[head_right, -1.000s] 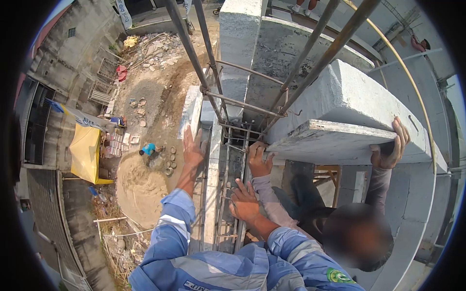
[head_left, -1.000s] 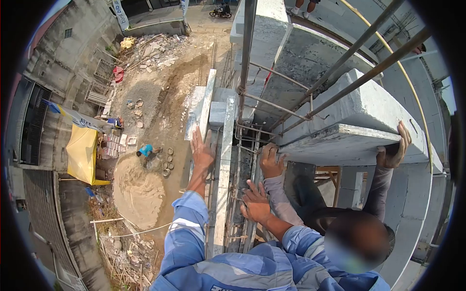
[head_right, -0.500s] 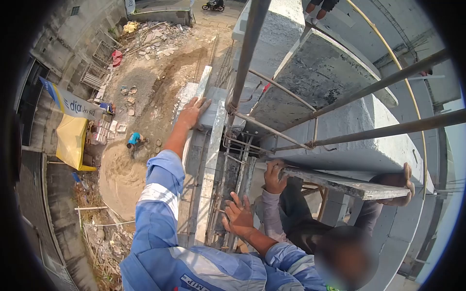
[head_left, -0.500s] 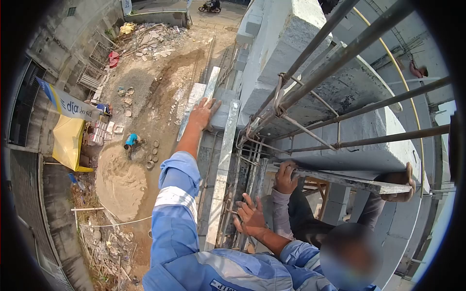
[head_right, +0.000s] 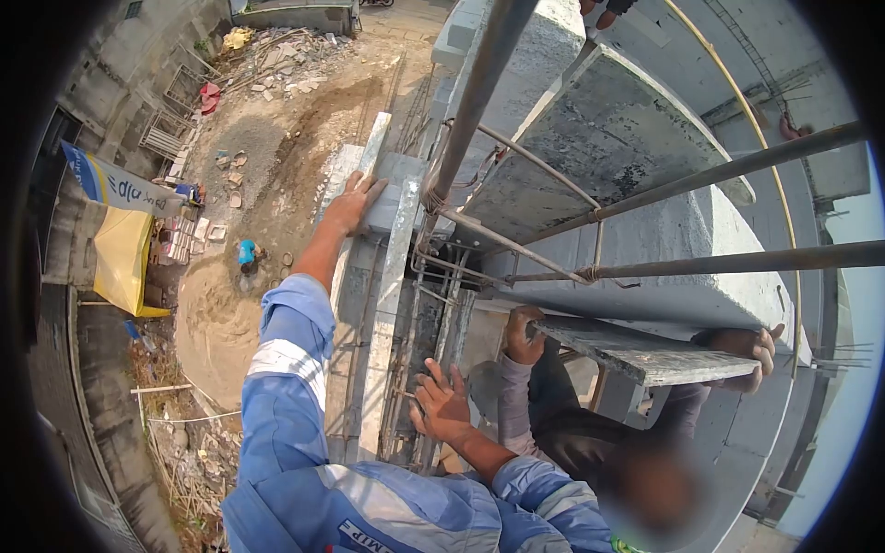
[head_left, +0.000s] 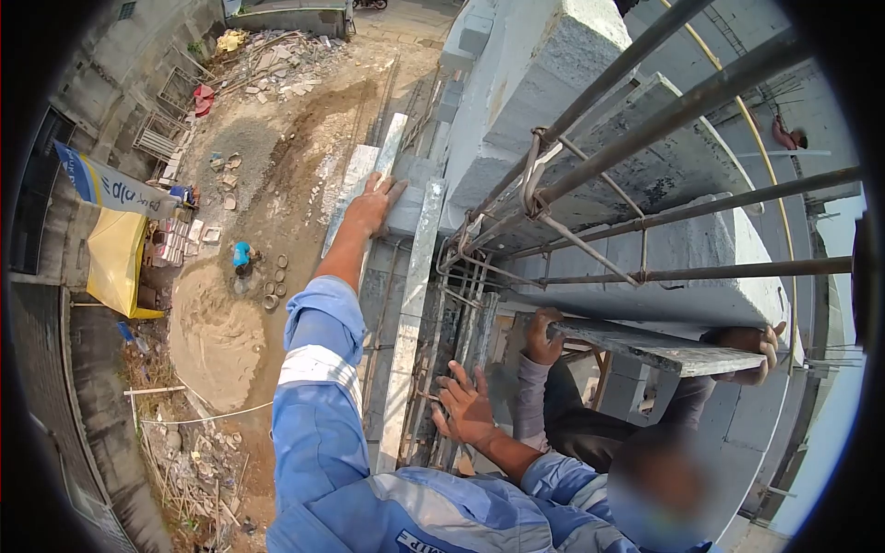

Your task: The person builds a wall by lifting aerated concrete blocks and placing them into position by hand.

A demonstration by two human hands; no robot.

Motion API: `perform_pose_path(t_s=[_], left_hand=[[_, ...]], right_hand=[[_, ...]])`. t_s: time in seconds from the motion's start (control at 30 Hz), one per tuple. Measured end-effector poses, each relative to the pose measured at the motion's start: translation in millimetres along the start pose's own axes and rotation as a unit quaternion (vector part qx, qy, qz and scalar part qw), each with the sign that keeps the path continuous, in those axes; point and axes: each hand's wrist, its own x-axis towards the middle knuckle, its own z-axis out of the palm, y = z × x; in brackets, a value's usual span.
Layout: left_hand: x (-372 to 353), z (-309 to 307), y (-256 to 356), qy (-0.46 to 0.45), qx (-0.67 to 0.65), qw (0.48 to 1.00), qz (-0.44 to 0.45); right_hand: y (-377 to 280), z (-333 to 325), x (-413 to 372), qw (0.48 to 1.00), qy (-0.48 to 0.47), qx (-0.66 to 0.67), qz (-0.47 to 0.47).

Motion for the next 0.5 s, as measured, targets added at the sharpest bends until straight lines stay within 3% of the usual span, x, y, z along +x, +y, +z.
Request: perform_pose_path(t_s=[0.5], left_hand=[[-6.9,-11.4,4.5,-0.005,-0.036,0.999,-0.005]], right_hand=[[1.6,2.9,-2.1,1.0,-0.01,0.028,0.008]])
